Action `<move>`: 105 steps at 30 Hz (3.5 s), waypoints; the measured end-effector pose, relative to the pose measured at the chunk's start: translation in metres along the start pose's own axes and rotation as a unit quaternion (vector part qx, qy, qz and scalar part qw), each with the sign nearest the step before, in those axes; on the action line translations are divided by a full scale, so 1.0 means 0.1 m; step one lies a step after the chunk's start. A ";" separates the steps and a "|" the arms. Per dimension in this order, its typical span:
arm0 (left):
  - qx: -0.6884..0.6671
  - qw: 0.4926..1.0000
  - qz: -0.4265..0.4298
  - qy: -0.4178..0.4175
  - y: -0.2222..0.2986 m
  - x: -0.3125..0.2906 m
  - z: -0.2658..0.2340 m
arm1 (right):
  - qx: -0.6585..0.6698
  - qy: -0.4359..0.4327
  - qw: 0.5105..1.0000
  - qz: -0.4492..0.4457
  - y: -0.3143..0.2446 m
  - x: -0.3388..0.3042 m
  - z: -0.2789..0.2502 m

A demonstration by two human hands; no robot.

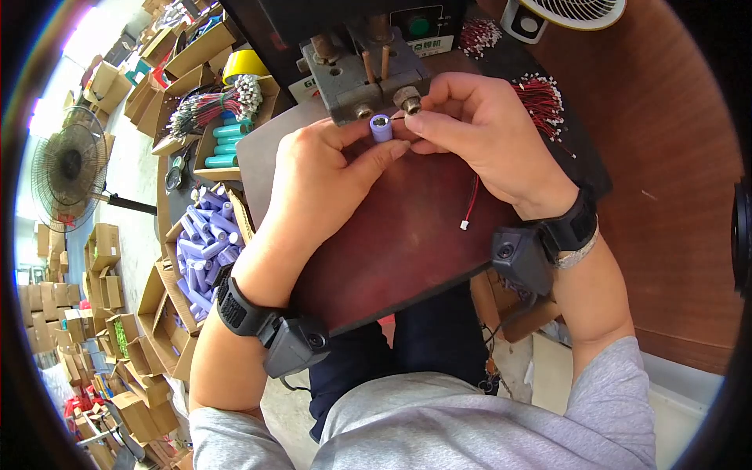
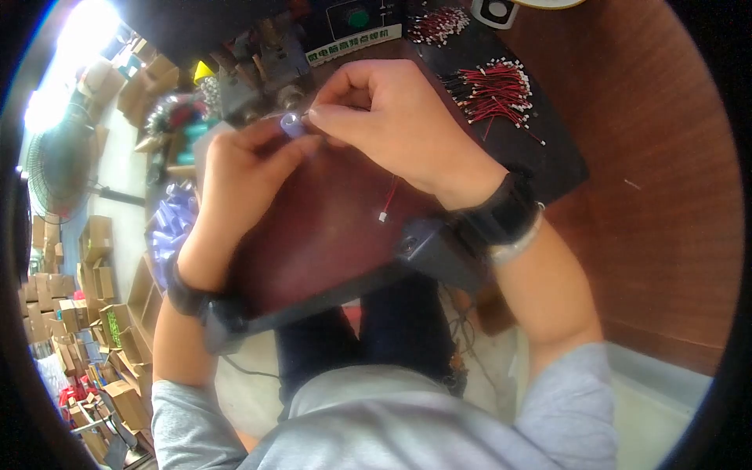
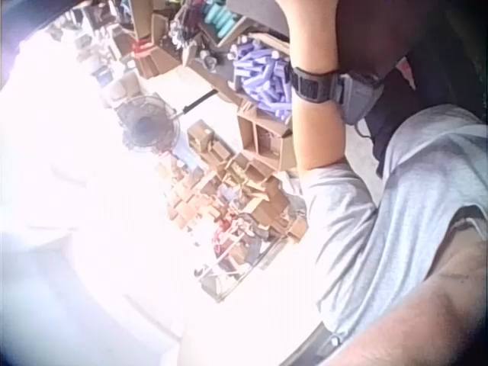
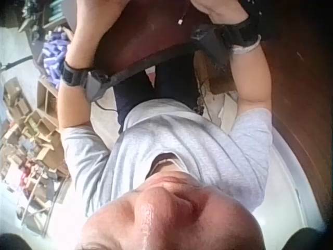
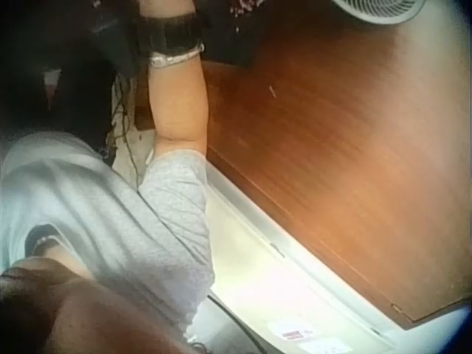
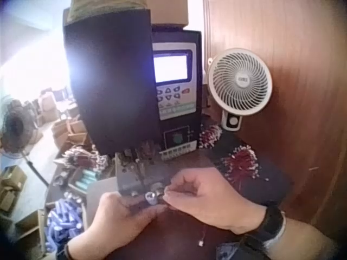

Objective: Spot welding electrical wire connectors onto individual cylindrical battery cells using a specialized industrial machine.

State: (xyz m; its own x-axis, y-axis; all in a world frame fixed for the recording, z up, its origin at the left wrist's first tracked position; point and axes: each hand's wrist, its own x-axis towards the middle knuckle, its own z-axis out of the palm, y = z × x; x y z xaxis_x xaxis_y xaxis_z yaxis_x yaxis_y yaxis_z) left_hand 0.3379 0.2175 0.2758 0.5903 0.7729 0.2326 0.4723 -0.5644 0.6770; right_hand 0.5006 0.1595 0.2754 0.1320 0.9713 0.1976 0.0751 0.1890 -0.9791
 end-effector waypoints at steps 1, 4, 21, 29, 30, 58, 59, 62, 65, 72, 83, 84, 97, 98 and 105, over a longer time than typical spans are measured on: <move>-0.013 0.999 0.026 0.013 0.00 0.00 0.01 | 0.006 -0.006 1.000 0.001 0.00 0.00 0.00; -0.041 0.998 0.045 0.027 0.01 0.00 0.03 | 0.002 -0.017 1.000 0.001 0.00 0.00 -0.02; -0.067 0.996 0.054 0.034 -0.04 0.00 0.03 | 0.003 -0.030 1.000 0.002 0.02 -0.01 -0.03; 0.012 1.000 0.027 0.008 0.01 -0.01 0.00 | 0.015 -0.013 1.000 0.017 -0.01 -0.01 0.00; 0.011 1.000 0.026 0.008 0.00 -0.01 0.00 | 0.017 -0.015 1.000 0.009 -0.01 -0.01 0.00; -0.121 0.992 -0.035 -0.024 0.17 -0.46 -0.19 | -0.420 0.042 0.850 -0.315 -0.25 -0.83 0.01; -0.167 0.986 -0.026 -0.016 0.19 -0.48 -0.18 | -0.420 0.044 0.850 -0.315 -0.26 -0.85 0.00; -0.226 0.974 -0.017 -0.021 0.26 -0.55 -0.20 | -0.490 0.096 0.809 -0.309 -0.29 -0.85 -0.06; -0.242 0.970 0.001 -0.026 0.28 -0.57 -0.21 | -0.435 0.057 0.897 -0.060 -0.28 -0.84 -0.11; -0.460 0.874 -0.120 -0.100 0.28 -0.67 -0.31 | -0.501 -0.003 0.834 -0.232 -0.11 -0.98 -0.06; -0.261 0.962 -0.006 -0.082 0.32 -0.68 -0.35 | -0.091 -0.022 0.996 -0.005 -0.35 -1.40 0.01; -0.206 0.976 -0.004 -0.077 0.31 -0.64 -0.33 | -0.084 -0.014 0.996 -0.001 -0.36 -1.38 0.01; -0.200 0.978 0.002 -0.057 0.10 -0.22 -0.14 | -0.378 0.019 0.908 -0.181 -0.48 -0.88 -0.21; -0.204 0.977 0.005 -0.058 0.10 -0.20 -0.12 | -0.301 0.047 0.938 -0.165 -0.47 -0.84 -0.23; -0.064 0.998 0.013 -0.021 0.06 -0.10 0.01 | -0.193 0.081 0.962 -0.177 -0.20 -0.34 -0.14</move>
State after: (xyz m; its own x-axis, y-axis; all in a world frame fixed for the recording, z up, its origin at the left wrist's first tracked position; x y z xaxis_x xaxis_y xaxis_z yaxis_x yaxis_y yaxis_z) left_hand 0.3354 0.2056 0.2766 0.6294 0.7443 0.2234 0.3709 -0.5403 0.7553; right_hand 0.5089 0.1210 0.2887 0.1802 0.8153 0.5502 0.5010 0.4053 -0.7647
